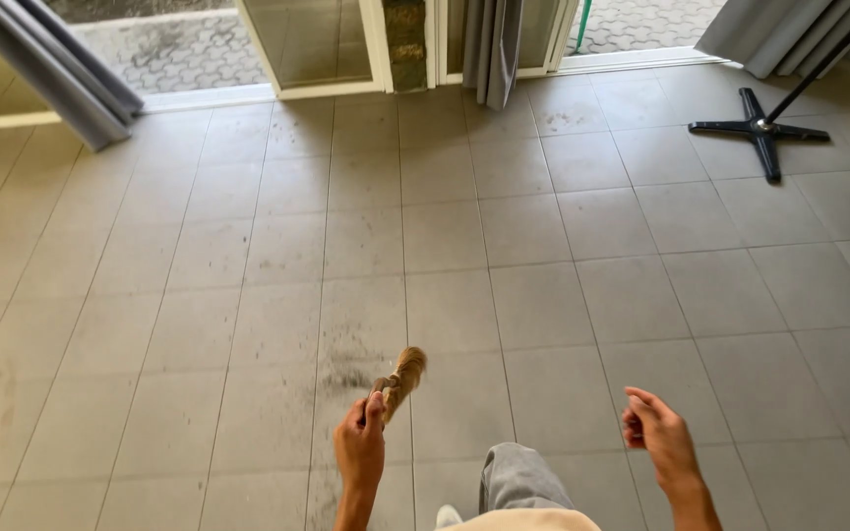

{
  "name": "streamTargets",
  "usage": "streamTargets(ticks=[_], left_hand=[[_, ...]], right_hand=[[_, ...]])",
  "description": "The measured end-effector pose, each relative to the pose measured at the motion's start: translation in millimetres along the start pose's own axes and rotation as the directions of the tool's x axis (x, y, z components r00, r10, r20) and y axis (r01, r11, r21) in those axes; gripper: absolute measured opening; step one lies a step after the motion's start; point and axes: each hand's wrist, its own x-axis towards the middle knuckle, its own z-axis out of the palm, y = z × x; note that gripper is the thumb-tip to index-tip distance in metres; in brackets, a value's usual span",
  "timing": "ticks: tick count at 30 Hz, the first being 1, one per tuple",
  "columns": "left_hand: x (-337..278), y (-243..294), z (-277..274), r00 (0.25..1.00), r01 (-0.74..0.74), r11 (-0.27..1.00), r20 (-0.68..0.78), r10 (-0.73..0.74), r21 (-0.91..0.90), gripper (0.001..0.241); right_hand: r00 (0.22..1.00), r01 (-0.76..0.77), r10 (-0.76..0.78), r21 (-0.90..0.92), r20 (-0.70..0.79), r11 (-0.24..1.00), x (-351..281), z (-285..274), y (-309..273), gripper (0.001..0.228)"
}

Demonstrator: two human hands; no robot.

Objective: Sweeping the indoor tiled floor and the outdoor paved courtyard area with a broom.

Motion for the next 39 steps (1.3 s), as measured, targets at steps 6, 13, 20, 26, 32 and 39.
streamTargets(ticks=[6, 13, 20, 26, 32, 39], left_hand=[[193.6, 61.3, 103.8, 0.980, -0.138, 0.989, -0.135, 0.144, 0.051, 0.039], [383.1, 209.8, 207.4, 0.971, -0.123, 0.982, -0.221, 0.089, -0.147, 0.040], [575.5, 301.4, 281.4, 0.929, -0.229, 0.971, -0.313, 0.196, -0.072, 0.050], [796.5, 338.6, 370.7, 0.840, -0.499, 0.852, -0.151, 0.521, 0.162, 0.049], [997.6, 406.8, 434.8, 0.628, -0.761, 0.581, 0.104, 0.771, 0.288, 0.044], [1174.5, 498.6, 496.4, 0.485, -0.841, 0.467, -0.002, 0.875, 0.272, 0.030]], right_hand=[[0.987, -0.059, 0.041, -0.112, -0.155, 0.992, 208.4, 44.9, -46.1, 0.027], [0.994, 0.107, -0.103, -0.102, 0.038, 0.989, 469.5, 197.7, -193.3, 0.027], [0.818, 0.426, -0.182, -0.362, 0.546, 0.829, 635.4, 417.3, -335.6, 0.030], [0.664, 0.671, -0.155, -0.493, 0.731, 0.554, 759.5, 571.6, -413.1, 0.071], [0.574, 0.819, -0.365, -0.513, 0.733, 0.257, 890.0, 680.2, -471.1, 0.046], [0.687, 0.718, -0.355, -0.667, 0.634, 0.197, 1093.6, 782.7, -543.0, 0.026]])
